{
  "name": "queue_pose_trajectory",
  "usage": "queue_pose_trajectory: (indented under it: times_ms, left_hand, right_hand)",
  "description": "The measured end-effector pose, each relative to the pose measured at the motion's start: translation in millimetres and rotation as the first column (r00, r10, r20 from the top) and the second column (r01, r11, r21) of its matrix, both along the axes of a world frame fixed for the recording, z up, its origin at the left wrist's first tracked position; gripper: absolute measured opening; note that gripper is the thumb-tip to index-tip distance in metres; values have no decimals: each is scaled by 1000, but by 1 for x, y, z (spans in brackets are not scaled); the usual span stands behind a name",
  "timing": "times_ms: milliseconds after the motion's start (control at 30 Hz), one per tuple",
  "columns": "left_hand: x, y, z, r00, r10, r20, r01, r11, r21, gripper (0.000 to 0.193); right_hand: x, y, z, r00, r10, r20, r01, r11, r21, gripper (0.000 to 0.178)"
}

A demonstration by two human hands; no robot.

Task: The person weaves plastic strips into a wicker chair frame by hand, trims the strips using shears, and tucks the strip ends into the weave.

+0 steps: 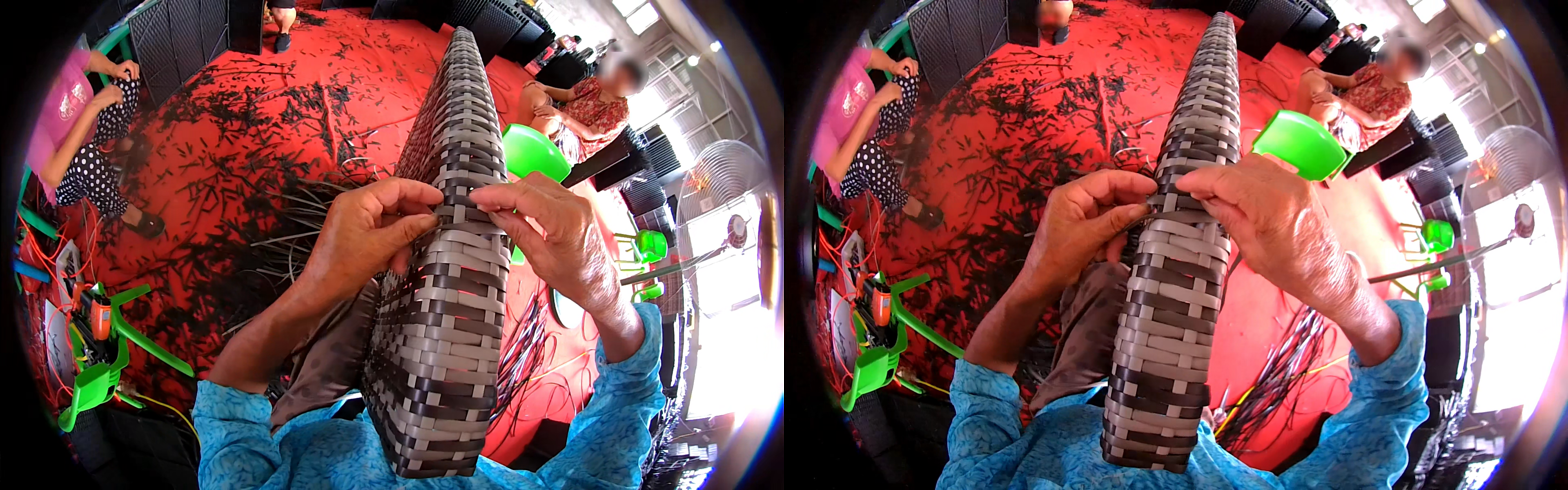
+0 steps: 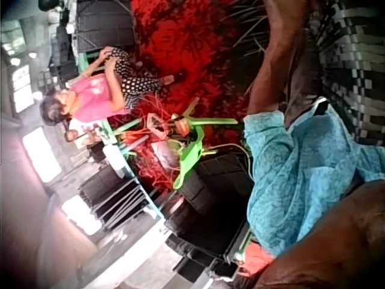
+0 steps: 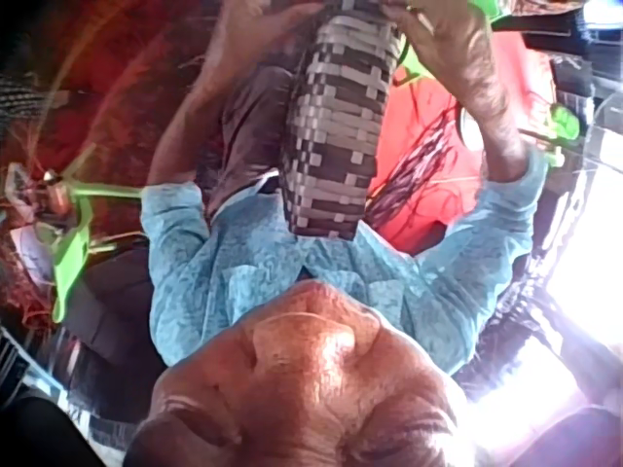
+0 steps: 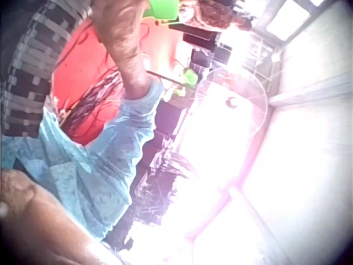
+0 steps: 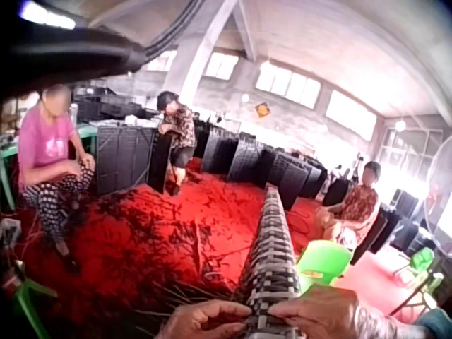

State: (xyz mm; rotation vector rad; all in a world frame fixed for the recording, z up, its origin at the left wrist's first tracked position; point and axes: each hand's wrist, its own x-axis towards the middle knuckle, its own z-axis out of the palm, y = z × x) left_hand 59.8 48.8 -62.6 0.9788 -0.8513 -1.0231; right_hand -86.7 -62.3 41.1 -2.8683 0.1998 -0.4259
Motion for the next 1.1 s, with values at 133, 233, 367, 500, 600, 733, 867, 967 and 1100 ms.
queue_pose_trajectory:
  times_ms: [133, 233, 367, 500, 600, 733, 867, 967, 1100]
  left_hand:
    - [-5, -5, -7, 981, 147, 129, -128, 981, -145, 17]
    - [0, -13, -14, 819, 400, 412, -223, 883, -413, 18]
    - [10, -17, -14, 492, 686, 536, -198, 688, -698, 19]
    - [29, -4, -13, 704, 609, 366, -427, 774, -467, 13]
    - [44, -4, -20, 894, 447, 37, -399, 830, -389, 11]
    - [48, -8, -9, 927, -77, -368, -164, 798, -580, 14]
    - [55, -13, -7, 872, -249, -421, -114, 733, -670, 15]
    - [58, -14, -16, 860, -274, -430, -106, 728, -677, 16]
    - [58, 3, -36, 904, -233, -358, -28, 803, -596, 17]
  right_hand:
    - [5, -1, -6, 997, 64, 33, -63, 997, -43, 23]
    - [9, 4, -10, 997, 60, 52, -62, 998, 27, 24]
    - [9, 0, -12, 996, 17, 88, -23, 998, 64, 24]
    - [11, 0, -4, 996, 48, 73, -39, 992, -122, 21]
    - [12, -8, -1, 998, 56, 6, -56, 997, -59, 19]
    - [18, -9, 7, 991, 54, -122, -56, 998, -13, 22]
    - [42, -8, 1, 975, 27, -221, 54, 934, 353, 22]
    - [48, -15, 0, 976, 23, -217, 80, 887, 455, 25]
    - [50, -12, 5, 960, -115, -255, 245, 783, 572, 25]
